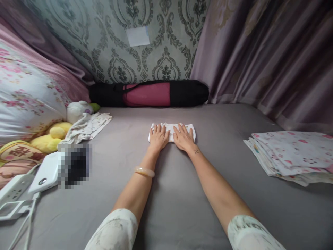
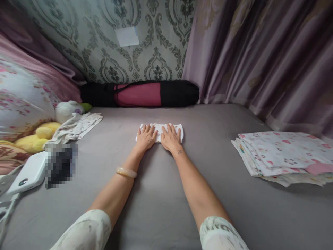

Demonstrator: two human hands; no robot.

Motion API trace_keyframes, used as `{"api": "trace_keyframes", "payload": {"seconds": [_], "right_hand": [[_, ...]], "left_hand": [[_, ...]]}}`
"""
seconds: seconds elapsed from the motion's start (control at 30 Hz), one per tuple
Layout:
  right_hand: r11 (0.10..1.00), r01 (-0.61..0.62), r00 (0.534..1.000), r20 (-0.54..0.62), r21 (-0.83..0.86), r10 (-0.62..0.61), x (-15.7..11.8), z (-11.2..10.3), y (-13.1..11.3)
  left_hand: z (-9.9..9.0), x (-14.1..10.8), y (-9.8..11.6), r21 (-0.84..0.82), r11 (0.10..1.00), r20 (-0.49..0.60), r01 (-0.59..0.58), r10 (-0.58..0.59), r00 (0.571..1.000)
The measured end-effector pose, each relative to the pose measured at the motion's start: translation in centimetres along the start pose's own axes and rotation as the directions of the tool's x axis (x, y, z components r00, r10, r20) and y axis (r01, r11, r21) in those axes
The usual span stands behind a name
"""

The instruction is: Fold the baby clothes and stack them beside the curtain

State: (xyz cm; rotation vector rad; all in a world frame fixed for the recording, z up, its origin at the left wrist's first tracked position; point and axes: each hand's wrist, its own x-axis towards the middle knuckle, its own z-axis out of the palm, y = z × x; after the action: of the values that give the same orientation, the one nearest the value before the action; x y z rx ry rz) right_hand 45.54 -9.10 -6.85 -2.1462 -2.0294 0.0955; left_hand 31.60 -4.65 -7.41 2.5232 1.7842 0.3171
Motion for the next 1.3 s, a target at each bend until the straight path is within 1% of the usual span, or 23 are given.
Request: {"api": "trace_keyframes", "payload": {"seconds": [0.07,0.17,0.27,0.33,0.43,0.5,0.57,0.7,0.77,0.9,1.0,1.13,1.2,1.3], "right_hand": [[1.000,-0.031,0.999,-0.023,-0.007,0.031,0.1,0.0,0.2],[0.998,-0.069,0.998,-0.002,-0.001,0.069,0.2,0.2,0.4],[0.997,-0.072,0.997,0.030,0.007,0.072,0.2,0.2,0.5],[0.998,-0.070,0.997,0.020,0.007,0.070,0.3,0.1,0.7],[0.993,-0.115,0.992,-0.046,-0.018,0.114,0.3,0.0,1.1],[0.986,-0.163,0.986,-0.048,-0.034,0.161,0.4,0.1,1.4],[0.982,-0.187,0.982,-0.018,-0.037,0.187,0.4,0.3,1.7],[0.982,-0.188,0.982,0.017,-0.020,0.188,0.5,0.1,1.9],[0.985,-0.173,0.985,0.005,-0.011,0.173,0.6,-0.4,2.0],[0.991,-0.134,0.988,-0.086,-0.019,0.132,0.6,-1.0,2.3],[0.989,-0.143,0.989,-0.039,-0.025,0.142,0.7,-0.4,2.8],[0.987,-0.161,0.986,0.032,-0.024,0.162,0.7,0.3,3.3],[0.985,-0.172,0.983,0.054,-0.025,0.173,0.8,-0.2,3.1],[0.986,-0.167,0.985,0.027,-0.019,0.168,1.2,-1.2,1.8]], "left_hand": [[-0.2,0.0,-0.2,-0.004,0.999,-0.020,0.040,-0.040,0.999],[-0.2,0.0,-0.5,-0.020,0.996,0.030,0.082,-0.082,0.996],[-0.2,0.1,-0.7,-0.034,0.996,0.067,0.083,-0.080,0.995],[-0.3,0.2,-0.9,-0.032,0.995,0.049,0.093,-0.091,0.995],[-0.4,0.4,-1.6,-0.027,0.990,0.013,0.136,-0.135,0.991],[-0.3,0.6,-2.1,-0.049,0.985,0.064,0.163,-0.160,0.985],[-0.2,0.7,-2.6,-0.084,0.980,0.128,0.179,-0.167,0.978],[-0.2,1.0,-3.0,-0.157,0.968,0.159,0.197,-0.172,0.972],[-0.6,1.1,-3.3,-0.227,0.949,0.150,0.219,-0.188,0.971],[-1.6,1.4,-4.5,-0.376,0.890,0.053,0.260,-0.259,0.964],[-2.0,1.3,-5.5,-0.432,0.857,0.048,0.282,-0.290,0.956],[-2.0,1.1,-5.9,-0.471,0.840,0.050,0.270,-0.280,0.959],[-1.9,1.2,-5.9,-0.489,0.831,0.048,0.264,-0.277,0.960],[-1.7,1.3,-5.9,-0.514,0.816,0.050,0.265,-0.280,0.959]]}}
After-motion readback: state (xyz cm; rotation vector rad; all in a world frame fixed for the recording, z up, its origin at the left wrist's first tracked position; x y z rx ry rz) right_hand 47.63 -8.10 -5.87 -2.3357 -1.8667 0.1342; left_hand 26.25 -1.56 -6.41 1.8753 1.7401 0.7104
